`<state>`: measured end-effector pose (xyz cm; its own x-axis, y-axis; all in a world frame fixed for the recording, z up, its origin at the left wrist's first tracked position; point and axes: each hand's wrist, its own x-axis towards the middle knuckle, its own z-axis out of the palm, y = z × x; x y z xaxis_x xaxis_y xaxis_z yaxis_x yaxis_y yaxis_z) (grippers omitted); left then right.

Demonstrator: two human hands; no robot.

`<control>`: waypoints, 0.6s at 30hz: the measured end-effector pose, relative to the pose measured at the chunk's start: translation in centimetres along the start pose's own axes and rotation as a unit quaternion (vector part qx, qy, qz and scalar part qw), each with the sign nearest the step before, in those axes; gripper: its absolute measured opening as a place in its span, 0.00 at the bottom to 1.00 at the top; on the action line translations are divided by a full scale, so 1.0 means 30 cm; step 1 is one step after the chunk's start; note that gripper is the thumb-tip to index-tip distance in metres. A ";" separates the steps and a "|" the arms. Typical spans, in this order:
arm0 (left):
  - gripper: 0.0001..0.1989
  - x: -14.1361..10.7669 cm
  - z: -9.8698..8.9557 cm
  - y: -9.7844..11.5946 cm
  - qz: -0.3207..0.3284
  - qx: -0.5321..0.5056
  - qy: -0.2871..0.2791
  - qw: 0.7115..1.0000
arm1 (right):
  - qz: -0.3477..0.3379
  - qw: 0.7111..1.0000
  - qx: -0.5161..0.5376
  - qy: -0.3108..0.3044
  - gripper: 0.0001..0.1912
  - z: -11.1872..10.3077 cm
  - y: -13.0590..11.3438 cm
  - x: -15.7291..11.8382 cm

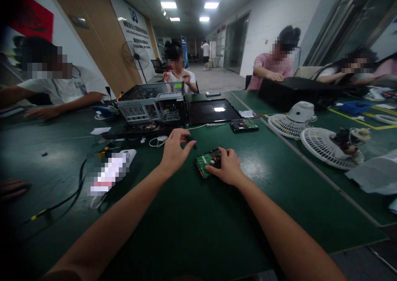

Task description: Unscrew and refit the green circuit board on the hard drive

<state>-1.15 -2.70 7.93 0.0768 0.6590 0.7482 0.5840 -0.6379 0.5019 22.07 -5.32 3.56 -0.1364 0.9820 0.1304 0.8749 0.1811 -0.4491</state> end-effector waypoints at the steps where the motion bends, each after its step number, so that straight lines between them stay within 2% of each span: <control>1: 0.16 0.000 0.001 -0.003 -0.005 -0.006 0.002 1.000 | 0.000 1.000 0.000 0.001 0.48 0.000 -0.001 -0.001; 8: 0.16 -0.001 0.005 0.000 -0.029 -0.054 -0.032 0.998 | -0.008 1.000 0.001 0.017 0.46 0.015 0.008 0.001; 18: 0.16 -0.001 0.003 0.007 -0.065 -0.085 -0.033 0.994 | -0.017 0.998 0.015 0.055 0.41 0.034 0.026 0.011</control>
<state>-0.94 -2.82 7.96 0.0656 0.7614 0.6449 0.4478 -0.6000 0.6629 22.23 -4.79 2.35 -0.1120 0.9638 0.2418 0.8557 0.2172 -0.4697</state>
